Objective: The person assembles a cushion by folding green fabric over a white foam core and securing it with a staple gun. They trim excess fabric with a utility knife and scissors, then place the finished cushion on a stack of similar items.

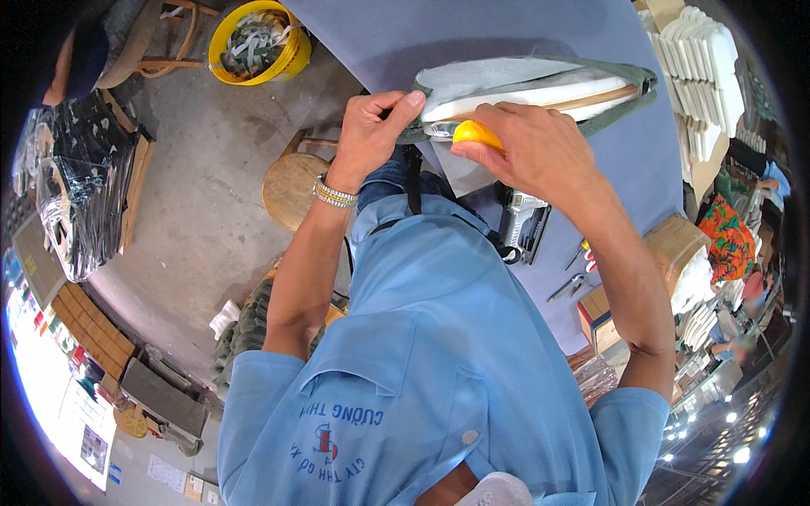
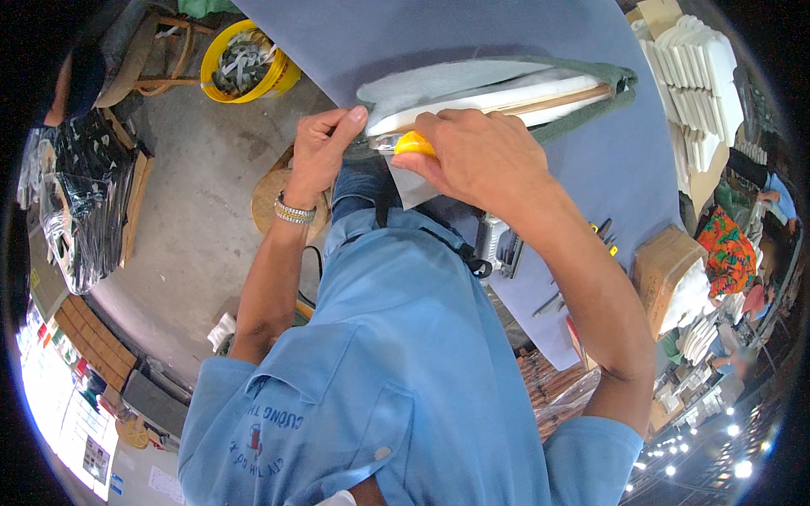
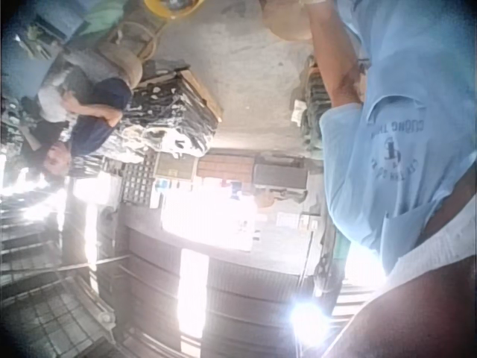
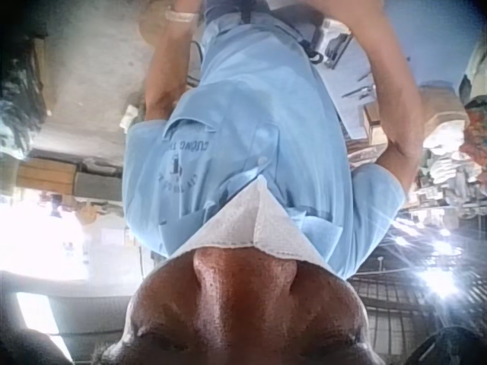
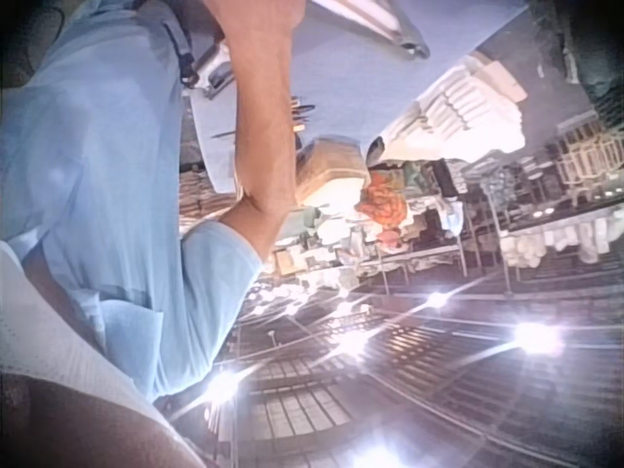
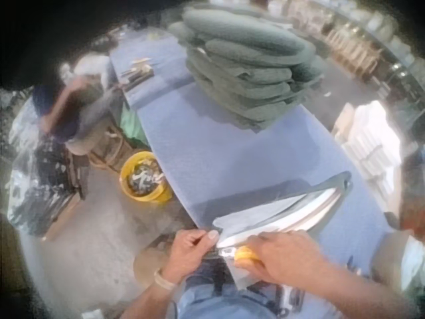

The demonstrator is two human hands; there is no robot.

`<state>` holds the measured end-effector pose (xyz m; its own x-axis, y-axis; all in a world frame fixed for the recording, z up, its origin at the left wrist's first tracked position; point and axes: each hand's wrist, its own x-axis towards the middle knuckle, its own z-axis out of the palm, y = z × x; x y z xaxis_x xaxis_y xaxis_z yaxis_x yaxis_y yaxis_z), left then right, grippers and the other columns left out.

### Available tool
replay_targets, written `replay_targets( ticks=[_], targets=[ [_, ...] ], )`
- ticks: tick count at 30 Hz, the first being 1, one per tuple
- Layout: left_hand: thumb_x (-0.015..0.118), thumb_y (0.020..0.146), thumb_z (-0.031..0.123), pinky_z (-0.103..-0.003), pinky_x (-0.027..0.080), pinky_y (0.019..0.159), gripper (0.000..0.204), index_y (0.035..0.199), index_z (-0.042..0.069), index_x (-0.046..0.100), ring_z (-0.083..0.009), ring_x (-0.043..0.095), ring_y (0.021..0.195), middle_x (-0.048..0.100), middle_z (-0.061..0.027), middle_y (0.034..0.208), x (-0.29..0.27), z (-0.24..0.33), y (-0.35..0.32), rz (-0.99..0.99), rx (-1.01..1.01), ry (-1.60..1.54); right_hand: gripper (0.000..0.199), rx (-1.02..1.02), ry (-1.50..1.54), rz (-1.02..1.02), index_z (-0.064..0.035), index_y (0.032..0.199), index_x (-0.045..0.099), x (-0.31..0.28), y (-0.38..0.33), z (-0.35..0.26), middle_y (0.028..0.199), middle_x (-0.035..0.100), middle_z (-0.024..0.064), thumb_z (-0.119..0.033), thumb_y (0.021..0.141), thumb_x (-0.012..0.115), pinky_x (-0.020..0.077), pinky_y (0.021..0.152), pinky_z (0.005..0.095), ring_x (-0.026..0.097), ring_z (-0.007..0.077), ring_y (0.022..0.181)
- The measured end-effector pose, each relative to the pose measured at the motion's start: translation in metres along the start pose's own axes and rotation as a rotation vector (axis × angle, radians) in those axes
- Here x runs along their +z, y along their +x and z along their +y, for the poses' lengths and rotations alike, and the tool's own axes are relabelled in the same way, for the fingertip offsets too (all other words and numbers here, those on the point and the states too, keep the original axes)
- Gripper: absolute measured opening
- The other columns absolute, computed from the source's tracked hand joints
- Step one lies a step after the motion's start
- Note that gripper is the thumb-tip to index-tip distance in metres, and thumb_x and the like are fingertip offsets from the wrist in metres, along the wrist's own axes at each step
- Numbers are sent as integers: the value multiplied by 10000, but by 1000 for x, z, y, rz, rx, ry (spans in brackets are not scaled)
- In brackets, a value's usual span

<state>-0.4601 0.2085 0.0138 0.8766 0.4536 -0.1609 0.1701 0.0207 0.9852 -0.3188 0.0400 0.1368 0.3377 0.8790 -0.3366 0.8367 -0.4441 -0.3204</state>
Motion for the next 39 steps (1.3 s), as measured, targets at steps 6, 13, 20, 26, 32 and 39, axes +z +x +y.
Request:
replay_targets(
  ticks=[6, 13, 20, 26, 32, 39],
  targets=[
    [695, 1015, 326, -285, 295, 519, 448, 764, -38, 628, -42, 334, 621, 381, 55, 605, 5, -1, -3, 26, 55, -7, 524, -9, 6, -104, -78, 1082, 726, -7, 0, 1, 904, 748, 154, -573, 981, 588, 557, 764, 499, 712, 371, 873],
    [688, 1019, 331, -296, 274, 505, 476, 730, -36, 593, -44, 318, 613, 321, 31, 608, 3, 1, -1, 41, 25, 30, 522, -32, 60, -98, -85, 1110, 732, -5, -2, 1, 887, 749, 161, -571, 980, 591, 550, 763, 508, 708, 382, 852],
    [684, 1022, 347, -283, 286, 515, 476, 751, -40, 629, -34, 337, 628, 398, 72, 612, 3, 1, -3, 49, 8, 47, 506, -7, 15, -97, -94, 1125, 727, -8, -3, -8, 893, 747, 167, -561, 981, 596, 551, 762, 516, 714, 383, 859],
    [674, 1026, 360, -274, 320, 547, 457, 800, -38, 669, -30, 363, 658, 446, 82, 653, 4, 0, -4, 41, 3, 1, 492, -57, 30, -6, -89, 1086, 714, 2, -6, -2, 915, 737, 163, -554, 958, 615, 553, 745, 507, 711, 382, 852],
    [679, 1024, 342, -282, 318, 537, 439, 804, -37, 641, -50, 348, 642, 388, 38, 621, 3, -2, -3, 30, 17, 58, 484, -61, 60, -4, -84, 1071, 711, 2, -7, -1, 910, 735, 159, -545, 955, 622, 558, 735, 494, 716, 379, 855],
    [699, 1010, 325, -272, 358, 556, 387, 852, -29, 688, -58, 379, 636, 454, 30, 623, 7, 4, -10, 49, 122, 77, 505, 0, -3, -32, -79, 1078, 718, 2, -6, -9, 902, 741, 157, -559, 961, 610, 574, 757, 487, 730, 371, 871]
  ],
)
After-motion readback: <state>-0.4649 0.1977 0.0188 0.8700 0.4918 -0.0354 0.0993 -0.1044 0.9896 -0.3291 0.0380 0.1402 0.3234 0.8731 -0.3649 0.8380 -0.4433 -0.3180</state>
